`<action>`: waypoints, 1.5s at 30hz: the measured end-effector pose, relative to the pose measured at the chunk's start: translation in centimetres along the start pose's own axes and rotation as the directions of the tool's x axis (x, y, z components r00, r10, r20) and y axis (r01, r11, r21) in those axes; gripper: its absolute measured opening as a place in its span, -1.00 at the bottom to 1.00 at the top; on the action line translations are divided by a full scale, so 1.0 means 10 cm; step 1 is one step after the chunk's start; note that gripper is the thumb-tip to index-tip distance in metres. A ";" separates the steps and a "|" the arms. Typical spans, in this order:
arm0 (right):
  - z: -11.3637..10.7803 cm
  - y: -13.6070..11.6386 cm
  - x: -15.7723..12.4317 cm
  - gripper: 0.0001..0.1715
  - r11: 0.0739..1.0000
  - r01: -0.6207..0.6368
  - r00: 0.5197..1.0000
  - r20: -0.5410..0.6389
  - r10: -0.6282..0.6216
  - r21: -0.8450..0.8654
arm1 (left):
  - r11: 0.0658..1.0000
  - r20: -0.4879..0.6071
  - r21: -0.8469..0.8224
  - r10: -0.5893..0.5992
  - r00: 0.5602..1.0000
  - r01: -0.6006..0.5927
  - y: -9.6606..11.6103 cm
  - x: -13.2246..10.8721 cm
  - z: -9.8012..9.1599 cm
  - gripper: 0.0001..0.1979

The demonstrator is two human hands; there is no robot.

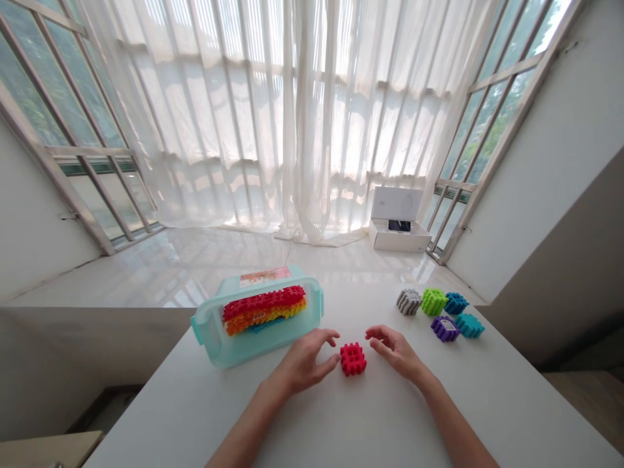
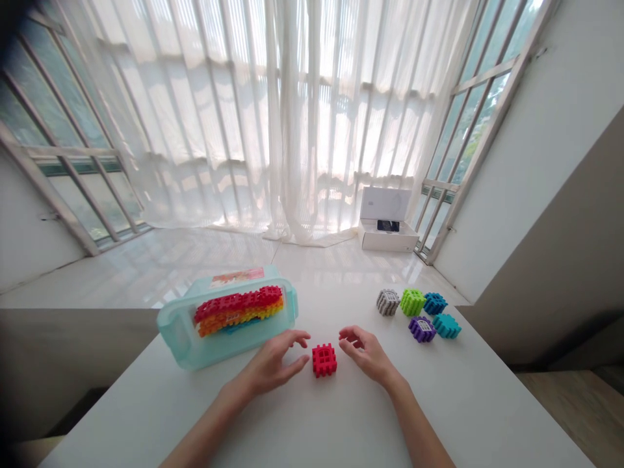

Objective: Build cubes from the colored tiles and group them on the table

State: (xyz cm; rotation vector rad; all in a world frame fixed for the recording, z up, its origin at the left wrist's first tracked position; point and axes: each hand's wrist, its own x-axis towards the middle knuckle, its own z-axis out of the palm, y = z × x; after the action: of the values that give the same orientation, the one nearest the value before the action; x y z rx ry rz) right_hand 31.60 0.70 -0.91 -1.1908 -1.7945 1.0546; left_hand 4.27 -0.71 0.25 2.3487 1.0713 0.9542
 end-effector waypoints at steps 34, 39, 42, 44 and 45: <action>0.19 -0.14 0.00 -0.67 0.990 0.142 0.987 -0.073 -0.140 0.024 | 0.901 -0.329 0.362 0.365 0.871 -0.241 -0.01 -0.08 -0.17 -0.85; 0.28 -0.19 -0.02 -0.59 0.960 0.124 0.986 0.073 -0.147 0.252 | 0.892 -0.205 0.319 0.394 0.896 -0.320 0.11 -0.06 0.04 -0.75; 0.29 -0.18 -0.02 -0.56 0.949 0.112 0.990 0.048 -0.132 0.294 | 0.900 -0.217 0.293 0.391 0.895 -0.322 0.12 -0.06 0.07 -0.79; 0.29 -0.16 -0.02 -0.47 0.942 0.095 0.993 0.030 -0.110 0.321 | 0.911 -0.242 0.262 0.381 0.892 -0.318 0.12 -0.06 0.09 -0.79; 0.29 -0.15 -0.01 -0.43 0.937 0.083 0.994 0.032 -0.100 0.339 | 0.918 -0.252 0.242 0.372 0.893 -0.314 0.12 -0.06 0.11 -0.80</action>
State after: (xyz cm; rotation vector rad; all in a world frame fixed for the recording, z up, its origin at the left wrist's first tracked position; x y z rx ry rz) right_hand 28.56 -0.46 -0.77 -0.8709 -1.6058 1.2843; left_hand 5.37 -1.99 -0.04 2.6801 0.8964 1.4240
